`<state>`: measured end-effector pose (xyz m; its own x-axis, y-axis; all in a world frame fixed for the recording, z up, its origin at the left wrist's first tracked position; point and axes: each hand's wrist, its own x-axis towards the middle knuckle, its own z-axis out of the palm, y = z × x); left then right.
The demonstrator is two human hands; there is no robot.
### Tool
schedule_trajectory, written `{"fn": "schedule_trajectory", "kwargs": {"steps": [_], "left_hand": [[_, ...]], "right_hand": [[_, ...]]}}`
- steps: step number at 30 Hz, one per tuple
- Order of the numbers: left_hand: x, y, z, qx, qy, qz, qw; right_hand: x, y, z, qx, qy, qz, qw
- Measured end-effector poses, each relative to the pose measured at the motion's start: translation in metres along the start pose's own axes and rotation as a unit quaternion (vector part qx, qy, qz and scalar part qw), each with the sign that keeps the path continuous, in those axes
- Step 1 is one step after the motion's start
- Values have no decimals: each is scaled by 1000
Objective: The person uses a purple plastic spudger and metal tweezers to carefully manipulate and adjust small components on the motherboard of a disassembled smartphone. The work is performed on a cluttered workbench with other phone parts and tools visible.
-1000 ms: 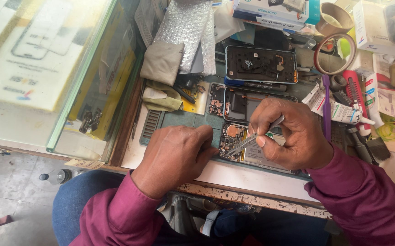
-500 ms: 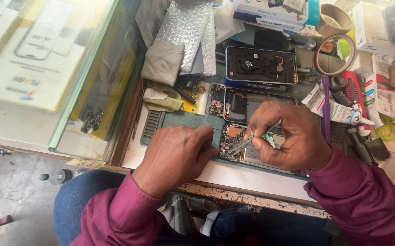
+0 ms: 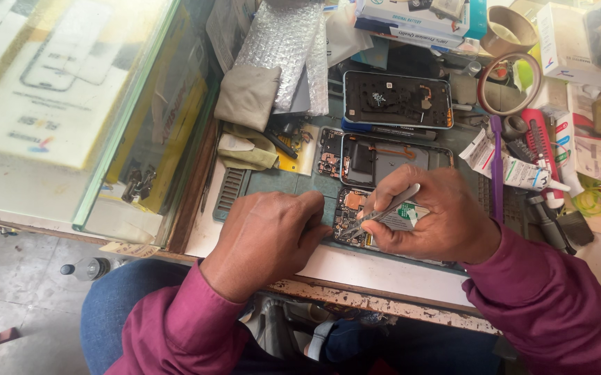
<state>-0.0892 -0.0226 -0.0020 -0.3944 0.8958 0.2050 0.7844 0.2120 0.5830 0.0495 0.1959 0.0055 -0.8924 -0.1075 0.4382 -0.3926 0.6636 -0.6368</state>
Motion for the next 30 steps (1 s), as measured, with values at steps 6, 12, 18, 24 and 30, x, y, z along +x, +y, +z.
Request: {"fn": "schedule_trajectory", "kwargs": {"steps": [6,12,18,24,30], "left_hand": [[0,0,0,2,-3,-3,1000],[1,0,0,3,-5,-4,1000],[0,0,0,9,-5,-5,1000],[0,0,-1,3,-6,-5,1000],[0,0,-1,9,-3,-1,1000]], "right_hand": [[1,-3,4,-14,0,-12,1000],[5,-8,3,-22,-38,5,999],[6,-13,3,-8,-68,59,996],[10,-15,10,-32,-109,102,988],[12,-18,10,0,-106,85,991]]}}
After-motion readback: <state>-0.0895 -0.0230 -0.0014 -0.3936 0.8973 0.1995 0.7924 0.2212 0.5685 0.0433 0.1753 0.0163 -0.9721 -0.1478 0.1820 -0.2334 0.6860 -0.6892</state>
